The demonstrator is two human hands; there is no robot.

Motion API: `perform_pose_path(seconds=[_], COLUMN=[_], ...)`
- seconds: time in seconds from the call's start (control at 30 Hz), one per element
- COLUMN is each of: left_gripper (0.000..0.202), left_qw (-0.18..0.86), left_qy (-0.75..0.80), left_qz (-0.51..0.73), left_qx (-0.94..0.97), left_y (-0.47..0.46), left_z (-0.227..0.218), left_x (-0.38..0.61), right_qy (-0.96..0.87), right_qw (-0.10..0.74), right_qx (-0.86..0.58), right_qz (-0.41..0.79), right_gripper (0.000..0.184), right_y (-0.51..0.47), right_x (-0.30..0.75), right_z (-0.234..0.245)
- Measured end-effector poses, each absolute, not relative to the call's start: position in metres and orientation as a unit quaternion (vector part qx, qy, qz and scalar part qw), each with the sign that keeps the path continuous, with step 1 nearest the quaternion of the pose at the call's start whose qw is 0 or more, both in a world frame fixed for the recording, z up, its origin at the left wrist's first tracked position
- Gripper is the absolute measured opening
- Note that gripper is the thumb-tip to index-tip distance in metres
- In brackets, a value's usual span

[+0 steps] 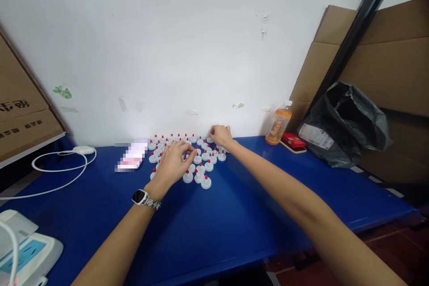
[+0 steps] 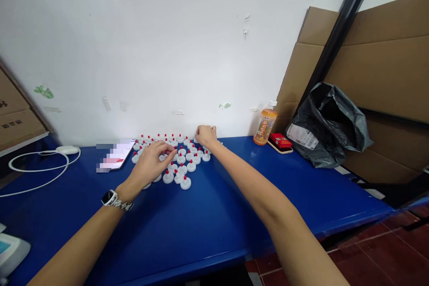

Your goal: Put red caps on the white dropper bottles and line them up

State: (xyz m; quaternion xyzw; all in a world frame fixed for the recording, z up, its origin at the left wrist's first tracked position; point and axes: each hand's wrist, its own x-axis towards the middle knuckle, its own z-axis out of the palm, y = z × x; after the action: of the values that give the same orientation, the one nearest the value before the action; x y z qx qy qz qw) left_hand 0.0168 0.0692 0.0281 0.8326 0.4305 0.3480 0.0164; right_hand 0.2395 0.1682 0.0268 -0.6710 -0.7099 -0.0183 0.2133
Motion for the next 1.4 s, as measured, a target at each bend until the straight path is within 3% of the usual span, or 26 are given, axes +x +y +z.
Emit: perform_pose_path(seconds=[0.1, 0.2, 0.3, 0.37, 0.5, 0.7, 0.8, 1.07, 1.23, 1.4], left_gripper=[0.021, 0.029, 0.038, 0.038, 0.043, 0.043, 0.040, 0.036, 0.037, 0.038], left_qw=[0.018, 0.040, 0.062, 0.085, 0.107, 0.104, 0.093, 0.094, 0.101, 0.110], left_qy=[0.429, 0.421, 0.404, 0.397, 0.438, 0.486, 0.483, 0.475, 0.481, 0.489], left_qz=[0.385, 0.411, 0.395, 0.386, 0.404, 0.391, 0.380, 0.376, 0.375, 0.370], left_qx=[0.817, 0.808, 0.823, 0.829, 0.796, 0.775, 0.783, 0.790, 0.786, 0.782], left_y=[0.070, 0.067, 0.063, 0.060, 0.058, 0.062, 0.062, 0.057, 0.055, 0.055], left_z=[0.029, 0.028, 0.024, 0.021, 0.017, 0.016, 0.014, 0.019, 0.022, 0.023], left_x=[0.011, 0.007, 0.002, -0.004, -0.022, -0.037, -0.035, -0.030, -0.029, -0.029], right_qy=[-0.701, -0.684, -0.699, -0.705, -0.745, -0.818, -0.803, -0.756, -0.748, -0.751], right_qw=[0.338, 0.496, 0.519, 0.517, 0.462, 0.162, 0.093, 0.051, 0.066, 0.109], right_qx=[-0.628, -0.512, -0.406, -0.382, -0.438, -0.552, -0.588, -0.652, -0.661, -0.651], right_qz=[0.018, 0.154, 0.277, 0.299, 0.201, 0.002, -0.012, 0.006, 0.014, 0.021], right_gripper=[0.016, 0.015, 0.021, 0.022, 0.025, 0.021, 0.020, 0.039, 0.037, 0.020], right_y=[0.143, 0.106, 0.074, 0.064, 0.077, 0.121, 0.138, 0.173, 0.173, 0.163], right_x=[0.235, 0.217, 0.193, 0.181, 0.177, 0.170, 0.156, 0.134, 0.136, 0.148], right_z=[0.035, 0.039, 0.040, 0.042, 0.049, 0.042, 0.037, 0.029, 0.025, 0.033])
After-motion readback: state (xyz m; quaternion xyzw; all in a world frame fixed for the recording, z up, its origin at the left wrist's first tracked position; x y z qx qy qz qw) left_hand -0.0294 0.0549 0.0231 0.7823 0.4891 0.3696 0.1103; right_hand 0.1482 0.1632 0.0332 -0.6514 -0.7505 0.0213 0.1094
